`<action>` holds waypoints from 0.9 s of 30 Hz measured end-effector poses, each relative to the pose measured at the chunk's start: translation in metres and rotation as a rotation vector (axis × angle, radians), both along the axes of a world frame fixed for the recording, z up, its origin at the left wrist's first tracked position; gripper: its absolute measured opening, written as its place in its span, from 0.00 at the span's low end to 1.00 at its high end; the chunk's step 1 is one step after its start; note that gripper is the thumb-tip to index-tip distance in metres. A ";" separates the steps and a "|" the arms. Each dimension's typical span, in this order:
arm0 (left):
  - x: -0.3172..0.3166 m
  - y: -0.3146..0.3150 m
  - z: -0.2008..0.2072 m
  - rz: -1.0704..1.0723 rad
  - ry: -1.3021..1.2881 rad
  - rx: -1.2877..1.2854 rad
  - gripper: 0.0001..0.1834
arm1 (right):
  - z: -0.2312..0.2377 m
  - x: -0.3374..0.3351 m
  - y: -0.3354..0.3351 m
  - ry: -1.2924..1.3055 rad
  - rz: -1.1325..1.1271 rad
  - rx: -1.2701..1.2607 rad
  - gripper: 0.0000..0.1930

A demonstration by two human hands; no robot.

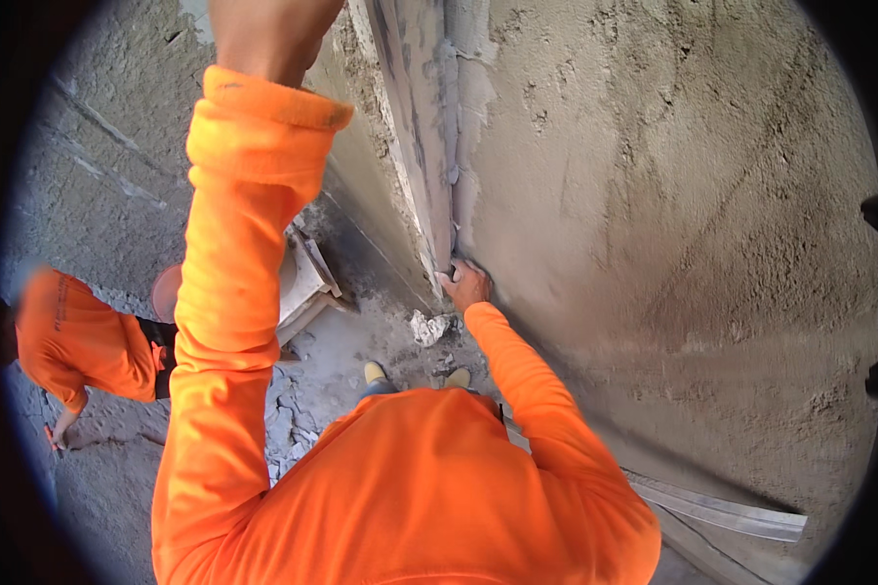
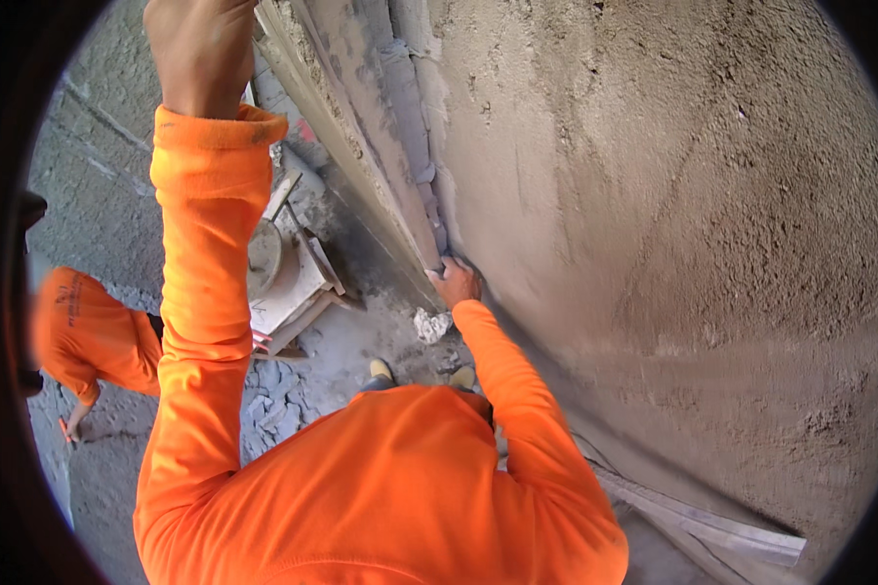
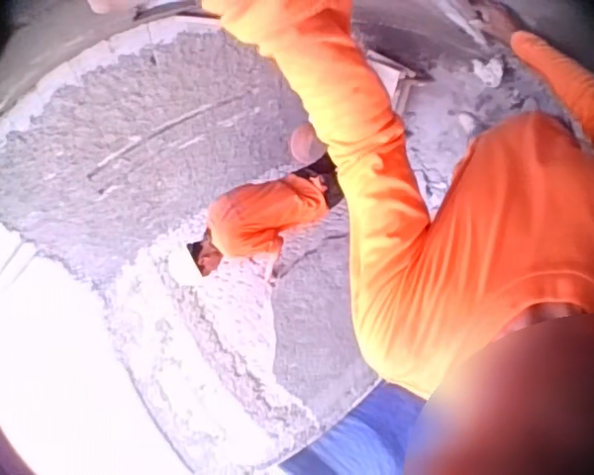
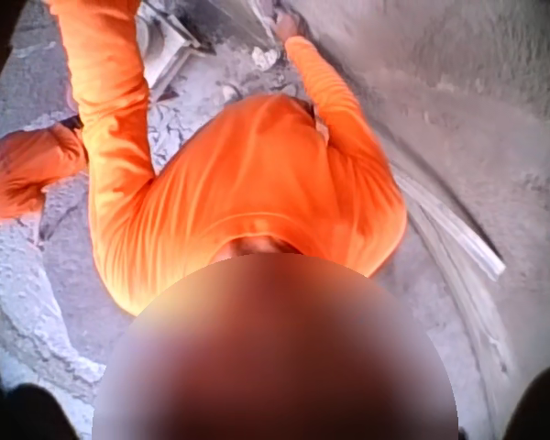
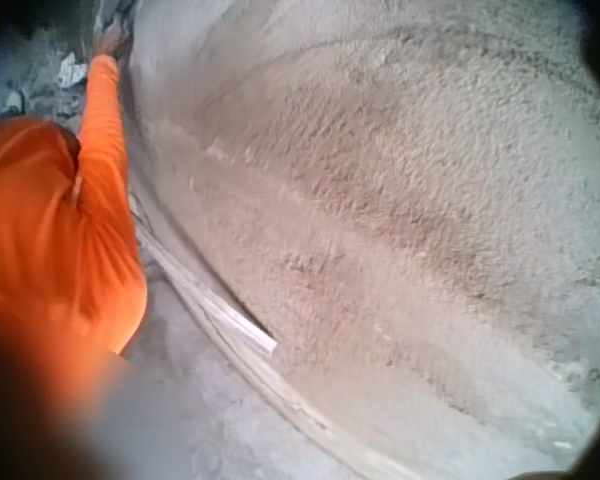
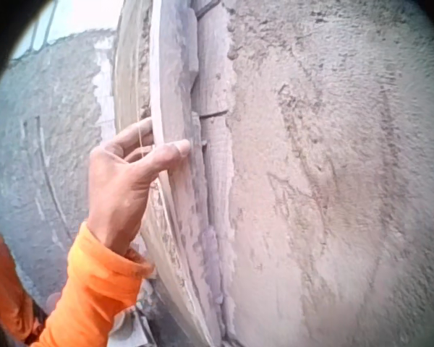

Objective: The person walks through a construction site and then installs a long metal trim piece along a vertical wall edge. They repeatedly press and adjust the trim into place by hand, smoothing it along the wall surface.

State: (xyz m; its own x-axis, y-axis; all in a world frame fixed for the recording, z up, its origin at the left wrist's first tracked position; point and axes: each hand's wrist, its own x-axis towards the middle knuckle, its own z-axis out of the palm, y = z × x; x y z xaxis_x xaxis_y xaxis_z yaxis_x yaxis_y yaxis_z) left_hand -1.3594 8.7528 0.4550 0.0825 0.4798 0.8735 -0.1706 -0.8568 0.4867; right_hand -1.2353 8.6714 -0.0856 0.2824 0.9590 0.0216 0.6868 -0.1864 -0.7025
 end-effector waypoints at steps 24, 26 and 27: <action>0.005 -0.008 0.004 0.075 -0.040 -0.118 0.31 | 0.005 -0.007 -0.004 0.058 -0.046 -0.006 0.26; 0.004 -0.008 0.004 0.060 -0.026 -0.140 0.31 | 0.007 -0.007 -0.005 0.054 -0.046 -0.017 0.27; 0.003 -0.007 0.005 0.046 -0.031 -0.143 0.31 | 0.008 -0.007 -0.005 0.048 -0.054 -0.030 0.28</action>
State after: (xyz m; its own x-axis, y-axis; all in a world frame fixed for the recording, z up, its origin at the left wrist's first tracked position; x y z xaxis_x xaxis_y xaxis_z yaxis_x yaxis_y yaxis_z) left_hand -1.3562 8.7456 0.4598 0.0312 0.6018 0.7980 -0.1496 -0.7866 0.5990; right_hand -1.2426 8.6663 -0.0774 0.3342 0.9423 -0.0217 0.6409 -0.2441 -0.7278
